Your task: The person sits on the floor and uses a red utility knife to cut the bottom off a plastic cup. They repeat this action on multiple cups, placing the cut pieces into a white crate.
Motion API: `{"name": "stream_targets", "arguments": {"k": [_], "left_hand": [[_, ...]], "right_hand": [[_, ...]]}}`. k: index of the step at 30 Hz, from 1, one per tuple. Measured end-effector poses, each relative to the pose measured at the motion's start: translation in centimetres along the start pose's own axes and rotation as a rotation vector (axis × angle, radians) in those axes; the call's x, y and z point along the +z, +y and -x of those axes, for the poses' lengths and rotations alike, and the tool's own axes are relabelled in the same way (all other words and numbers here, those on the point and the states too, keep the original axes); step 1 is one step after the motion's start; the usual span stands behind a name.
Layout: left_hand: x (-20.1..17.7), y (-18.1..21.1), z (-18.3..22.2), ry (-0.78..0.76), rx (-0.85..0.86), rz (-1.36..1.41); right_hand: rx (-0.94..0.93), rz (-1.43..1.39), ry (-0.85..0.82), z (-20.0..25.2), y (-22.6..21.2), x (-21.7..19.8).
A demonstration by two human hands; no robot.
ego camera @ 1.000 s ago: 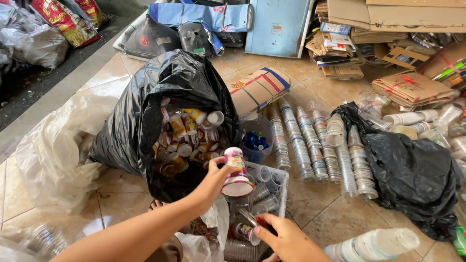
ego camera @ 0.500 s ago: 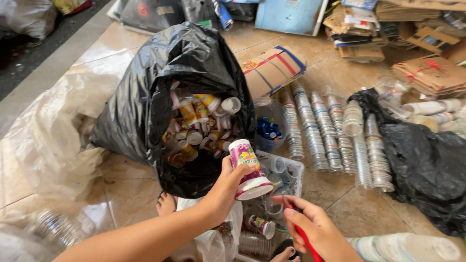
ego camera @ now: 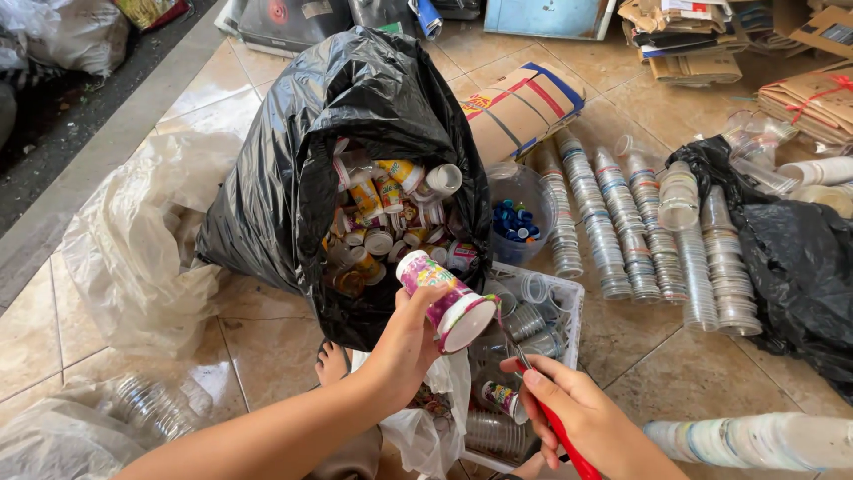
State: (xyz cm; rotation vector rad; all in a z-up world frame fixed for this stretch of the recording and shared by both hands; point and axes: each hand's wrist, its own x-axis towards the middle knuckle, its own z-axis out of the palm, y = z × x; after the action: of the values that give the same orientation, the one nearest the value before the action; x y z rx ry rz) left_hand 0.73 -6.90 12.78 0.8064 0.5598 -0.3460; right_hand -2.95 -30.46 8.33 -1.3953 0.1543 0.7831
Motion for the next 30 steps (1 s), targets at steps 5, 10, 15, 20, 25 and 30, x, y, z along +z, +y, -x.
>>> {"name": "stream_targets", "arguments": {"k": [5, 10, 15, 20, 25, 30], "left_hand": [[0.0, -0.1, 0.2, -0.009, -0.019, -0.065], [0.1, -0.1, 0.0, 0.009, 0.009, -0.069], [-0.2, 0.0, -0.5, 0.010, 0.044, -0.041], [-0.3, -0.1, -0.7, -0.034, 0.127, -0.045], [-0.5, -1.0, -1.0, -0.112, 0.160, -0.166], [-1.9, -1.4, -2.4, -0.243, 0.385, -0.199]], "right_hand": [[0.055, -0.013, 0.049, 0.1, -1.2, 1.0], [0.077, -0.011, 0.059, 0.2, -1.9, 1.1], [0.065, -0.014, 0.021, 0.3, -1.2, 0.7], [0.162, 0.092, -0.019, -0.4, 0.0, -0.2], [0.185, 0.060, 0.053, 0.3, -1.3, 1.1], [0.103, -0.085, 0.114, 0.7, -2.5, 1.6]]}}
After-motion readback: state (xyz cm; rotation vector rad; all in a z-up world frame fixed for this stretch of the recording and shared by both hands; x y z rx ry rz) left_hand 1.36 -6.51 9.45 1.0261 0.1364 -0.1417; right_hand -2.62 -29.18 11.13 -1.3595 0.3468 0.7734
